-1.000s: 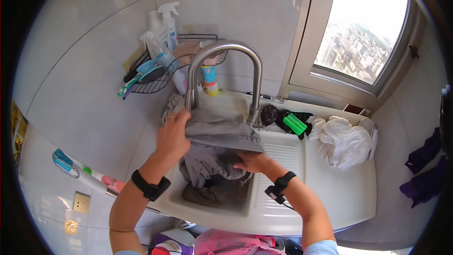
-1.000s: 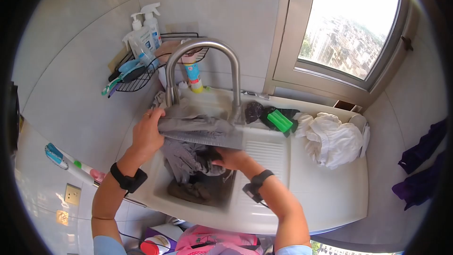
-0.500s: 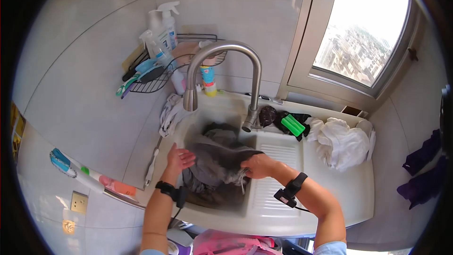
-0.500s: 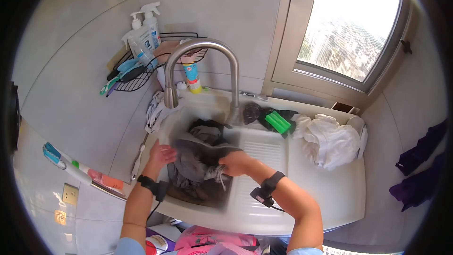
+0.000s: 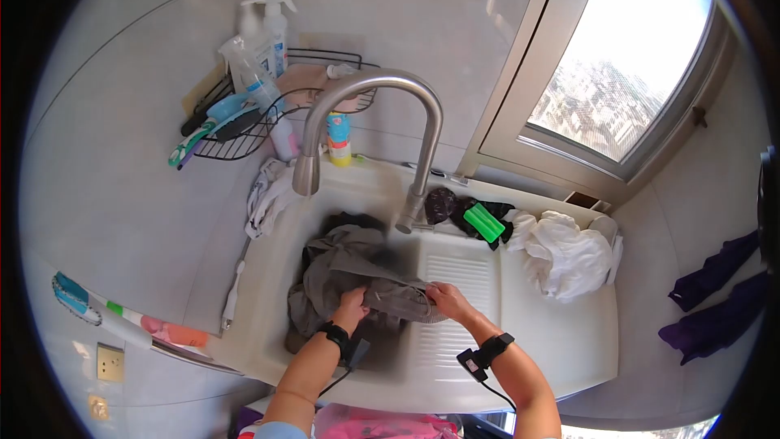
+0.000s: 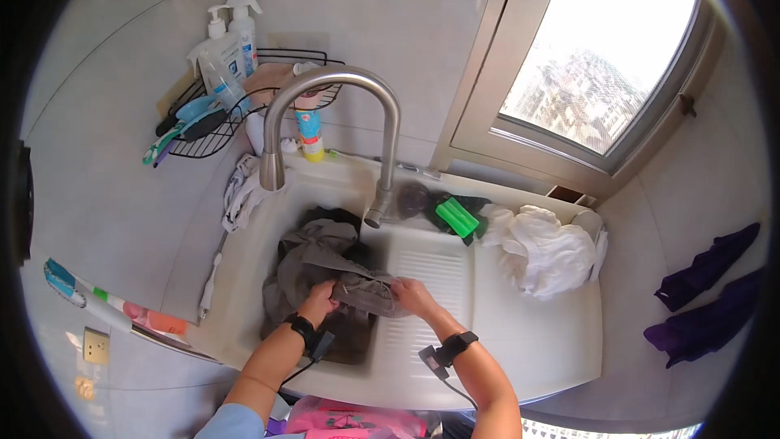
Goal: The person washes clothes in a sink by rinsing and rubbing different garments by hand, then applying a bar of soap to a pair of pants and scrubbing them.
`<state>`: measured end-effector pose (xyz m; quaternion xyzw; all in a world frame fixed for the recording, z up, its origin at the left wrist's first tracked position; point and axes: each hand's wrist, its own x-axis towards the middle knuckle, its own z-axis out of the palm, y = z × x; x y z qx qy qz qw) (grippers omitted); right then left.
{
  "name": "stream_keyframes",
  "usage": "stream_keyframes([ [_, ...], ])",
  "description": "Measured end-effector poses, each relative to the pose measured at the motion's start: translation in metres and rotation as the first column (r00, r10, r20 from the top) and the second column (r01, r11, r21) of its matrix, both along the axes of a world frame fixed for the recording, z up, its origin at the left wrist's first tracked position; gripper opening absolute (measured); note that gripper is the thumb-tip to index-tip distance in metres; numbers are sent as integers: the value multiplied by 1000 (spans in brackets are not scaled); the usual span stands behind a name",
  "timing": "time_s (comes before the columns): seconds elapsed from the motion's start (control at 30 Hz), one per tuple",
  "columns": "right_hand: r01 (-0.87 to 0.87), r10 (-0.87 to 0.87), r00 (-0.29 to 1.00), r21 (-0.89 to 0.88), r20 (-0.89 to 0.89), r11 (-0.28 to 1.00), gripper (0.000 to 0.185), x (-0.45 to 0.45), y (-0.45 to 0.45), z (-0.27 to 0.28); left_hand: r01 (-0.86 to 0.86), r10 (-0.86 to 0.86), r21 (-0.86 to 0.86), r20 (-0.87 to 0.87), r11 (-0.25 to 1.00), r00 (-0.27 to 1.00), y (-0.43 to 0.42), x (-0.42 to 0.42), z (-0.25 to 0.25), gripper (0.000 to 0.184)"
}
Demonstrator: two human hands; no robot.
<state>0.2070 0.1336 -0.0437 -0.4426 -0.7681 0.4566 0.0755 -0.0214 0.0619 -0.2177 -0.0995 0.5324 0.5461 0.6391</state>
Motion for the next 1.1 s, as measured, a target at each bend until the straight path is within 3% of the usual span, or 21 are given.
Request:
stream_keyframes([
  [0.03, -40, 38, 998, 39, 40, 998, 33, 2, 1, -4, -13, 2, -54, -197, 998, 980, 0, 8, 21, 39],
  [0.1, -130, 116, 986, 111, 122, 985, 33, 4, 2, -8, -72, -23, -146, -563, 987, 826, -10, 26, 100, 41],
  [0.17, -256, 208, 934, 140, 290, 957, 37, -15, -4, -12, 75, 44, 75, -938, 994, 345, -24, 14, 109, 44],
  [0.2, -319, 250, 897, 143, 365, 937, 39, -29, -10, -16, 191, 125, 131, -991, 973, 45, -34, 7, 115, 46],
  [0.3, -690, 590, 638, 27, 494, 723, 51, -73, -23, -26, 408, -33, 16, -993, 913, 111, -59, -9, 196, 44],
  [0.4, -610, 588, 720, -68, 369, 789, 65, -100, -32, -25, 457, -72, -61, -997, 887, 7, -88, -24, 280, 24],
  [0.43, -614, 571, 698, -50, 432, 788, 68, -101, -28, -22, 457, -94, -99, -995, 884, -33, -96, -36, 296, 21],
  [0.5, -628, 533, 644, -19, 548, 778, 74, -89, -13, -8, 349, -74, -141, -977, 927, -199, -113, -71, 315, 13],
  [0.57, -648, 535, 629, 0, 564, 762, 76, -73, -4, 42, 90, -80, -175, -772, 980, -631, -130, -124, 310, 10],
  [0.63, -771, 538, 451, 8, 712, 636, 77, -54, 14, 52, 63, -121, -213, -747, 975, -653, -144, -148, 336, 9],
  [0.7, -906, 497, 276, 50, 822, 421, 56, -42, 27, 76, 124, -117, -253, -758, 960, -642, -149, -145, 342, 8],
  [0.8, -934, 402, 255, 116, 879, 338, 37, -9, 61, 56, 391, -77, -332, -837, 858, -541, -129, -103, 299, 8],
  [0.9, -878, 290, 408, 285, 866, 385, 40, -1, 52, 58, 592, -139, -404, -886, 697, -442, -97, -80, 229, 23],
  [0.97, -813, 336, 548, 392, 766, 431, 33, -4, 40, 40, 599, -113, -456, -846, 658, -520, -71, -87, 160, 33],
  [1.0, -820, 370, 563, 444, 739, 361, 34, -7, 33, 32, 599, -96, -483, -823, 638, -560, -61, -90, 137, 38],
  [1.07, -749, 450, 662, 554, 599, 365, 35, -18, 19, 18, 533, -229, -612, -754, 583, -615, -54, -89, 115, 46],
  [1.1, -660, 442, 708, 739, 551, 135, 35, -24, 16, 9, 500, -296, -674, -712, 545, -637, -51, -88, 108, 51],
])
